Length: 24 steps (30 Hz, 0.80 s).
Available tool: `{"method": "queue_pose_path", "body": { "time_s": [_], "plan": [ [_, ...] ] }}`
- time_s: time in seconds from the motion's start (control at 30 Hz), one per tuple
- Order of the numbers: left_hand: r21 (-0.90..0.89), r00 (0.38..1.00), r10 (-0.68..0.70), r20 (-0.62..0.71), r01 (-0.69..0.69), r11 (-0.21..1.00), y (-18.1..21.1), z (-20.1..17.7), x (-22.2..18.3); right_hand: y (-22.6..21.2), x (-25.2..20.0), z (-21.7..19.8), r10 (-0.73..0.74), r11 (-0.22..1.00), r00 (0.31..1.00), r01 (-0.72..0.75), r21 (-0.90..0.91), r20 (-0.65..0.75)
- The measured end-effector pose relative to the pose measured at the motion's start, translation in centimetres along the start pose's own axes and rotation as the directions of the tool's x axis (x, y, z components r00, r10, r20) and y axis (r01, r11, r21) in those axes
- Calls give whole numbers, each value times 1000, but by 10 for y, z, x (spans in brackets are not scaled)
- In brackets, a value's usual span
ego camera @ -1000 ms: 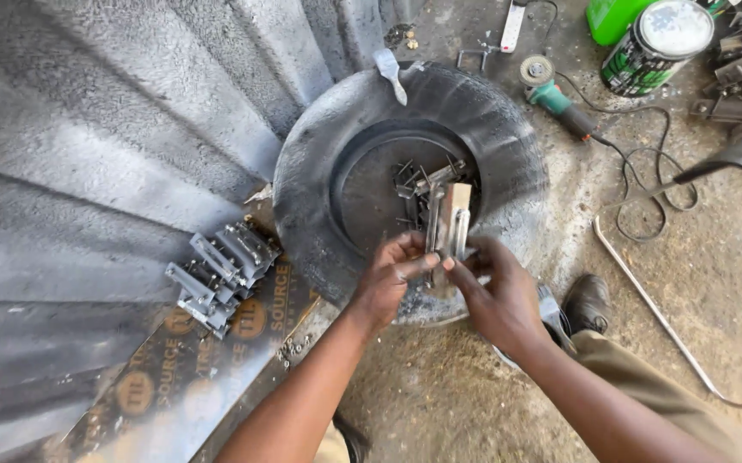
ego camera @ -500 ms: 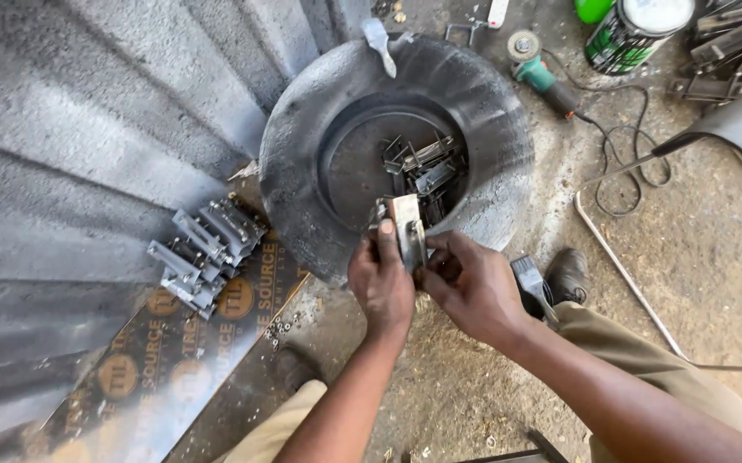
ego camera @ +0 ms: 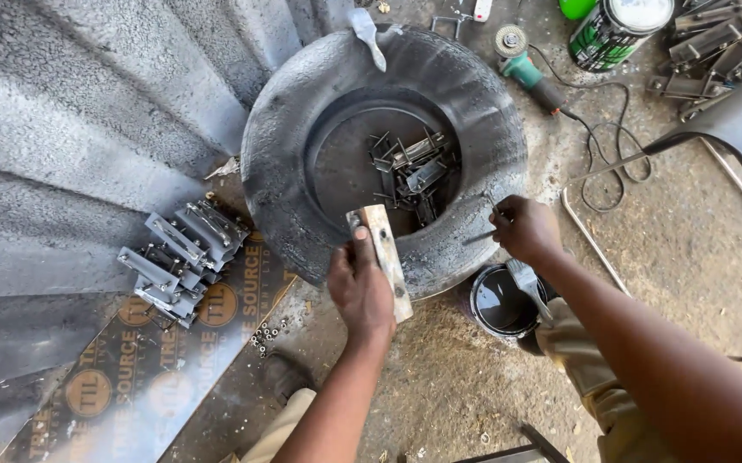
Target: The person is painting small metal brackets one by one using a paintbrush and grey paint.
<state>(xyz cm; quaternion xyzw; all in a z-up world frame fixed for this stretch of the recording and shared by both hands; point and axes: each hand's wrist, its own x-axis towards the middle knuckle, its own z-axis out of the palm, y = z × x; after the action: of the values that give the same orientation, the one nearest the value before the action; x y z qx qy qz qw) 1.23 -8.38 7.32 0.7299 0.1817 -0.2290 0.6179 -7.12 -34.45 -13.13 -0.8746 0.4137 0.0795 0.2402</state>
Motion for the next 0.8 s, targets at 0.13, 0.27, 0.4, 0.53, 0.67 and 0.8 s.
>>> {"method": "queue_pose_path", "body": {
  "time_s": [0.13,0.27,0.4,0.53,0.67,0.8],
  "plan": [
    [-95,999,15,50,-10,995,-14,3,10,16,-3,28,-44,992,997,37,-118,-64],
    [-257,992,-55,118,84,963,-36,1,29,-11,-16,2,-8,983,999,15,-185,41],
    [-207,985,-76,157,108,972,-25,2,24,-91,-52,-57,-240,971,968,240,2,-72],
    [-77,990,11,142,0,997,-37,7,37,-142,-101,-67,-511,723,809,587,364,-289],
    [20,987,134,89,-136,990,-52,8,51,-156,-121,-64,-604,720,796,566,402,-38],
    [276,930,314,191,-358,892,-53,4,46,-146,-116,-72,-467,778,862,295,555,197]
  ]
}}
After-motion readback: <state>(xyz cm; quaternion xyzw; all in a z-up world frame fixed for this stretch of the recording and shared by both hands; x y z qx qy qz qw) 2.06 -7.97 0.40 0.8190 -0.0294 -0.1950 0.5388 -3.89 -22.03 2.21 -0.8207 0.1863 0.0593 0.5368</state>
